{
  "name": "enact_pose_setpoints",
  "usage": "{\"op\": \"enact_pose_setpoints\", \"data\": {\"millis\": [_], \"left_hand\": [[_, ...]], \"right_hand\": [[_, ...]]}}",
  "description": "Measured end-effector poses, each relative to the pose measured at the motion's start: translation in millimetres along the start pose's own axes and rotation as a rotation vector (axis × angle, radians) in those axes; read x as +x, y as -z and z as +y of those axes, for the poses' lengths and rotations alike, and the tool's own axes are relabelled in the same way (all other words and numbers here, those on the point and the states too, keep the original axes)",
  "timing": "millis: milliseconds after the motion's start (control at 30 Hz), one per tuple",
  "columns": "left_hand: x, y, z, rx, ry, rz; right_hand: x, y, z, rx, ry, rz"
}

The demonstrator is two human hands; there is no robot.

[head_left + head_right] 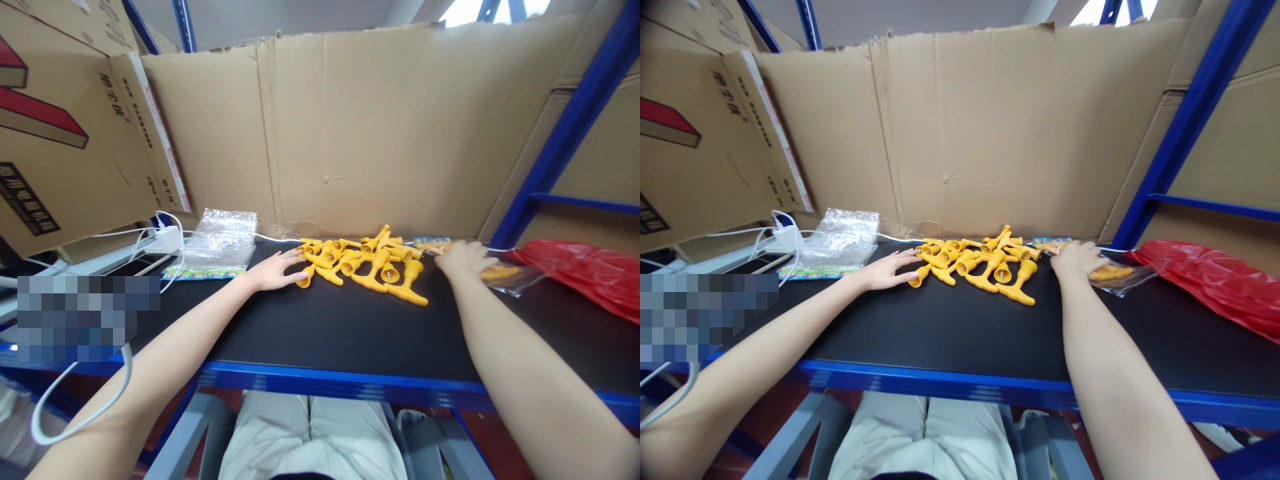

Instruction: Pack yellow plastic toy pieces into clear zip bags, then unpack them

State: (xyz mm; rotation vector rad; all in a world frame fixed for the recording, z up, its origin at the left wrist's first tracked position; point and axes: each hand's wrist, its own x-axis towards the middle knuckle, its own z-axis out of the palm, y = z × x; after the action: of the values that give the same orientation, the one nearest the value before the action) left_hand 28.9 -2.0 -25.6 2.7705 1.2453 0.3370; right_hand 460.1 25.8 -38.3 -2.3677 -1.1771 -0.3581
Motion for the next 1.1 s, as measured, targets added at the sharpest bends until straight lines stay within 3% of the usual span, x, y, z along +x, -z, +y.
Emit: {"op": "enact_pose_setpoints", "data": {"millis": [100, 233, 567, 700, 833, 900, 1000, 1100], "left_hand": [[-0.1, 0.4, 0.5, -0.010, -0.002, -0.003], [-0.1, 0.6, 1.0, -0.026, 0.003, -0.003], [0.5, -0.1, 0.7, -0.033, 0.001, -0.002], [0.3, 0.3, 1.9, -0.037, 0.005, -0.003], [0.2, 0.3, 1.2, -0.025, 0.000, -0.001], [0.6, -0.3, 0.0, -0.015, -0.010, 0.002], [1.4, -0.9, -1.5, -0.002, -0.022, 0.010], [1.9, 0.1, -1.4, 0.012, -0.026, 0.013]], "right_hand": [[-7.7, 10.6, -3.6, 0.004, -0.103, 0.104], [-11.3, 20.3, -12.8, 0.075, -0.010, 0.164], [-31.2, 51.4, -64.9, 0.270, 0.358, 0.318], [-49.2, 57.7, -87.5, 0.462, 0.631, 0.375], [-67.1, 40.3, -106.1, 0.655, 1.062, 0.184], [-73.9, 25.1, -113.1, 0.758, 1.196, 0.034], [-80.3, 6.6, -120.2, 0.891, 1.173, -0.174], [-84.2, 1.9, -123.7, 0.995, 1.099, -0.255]]}}
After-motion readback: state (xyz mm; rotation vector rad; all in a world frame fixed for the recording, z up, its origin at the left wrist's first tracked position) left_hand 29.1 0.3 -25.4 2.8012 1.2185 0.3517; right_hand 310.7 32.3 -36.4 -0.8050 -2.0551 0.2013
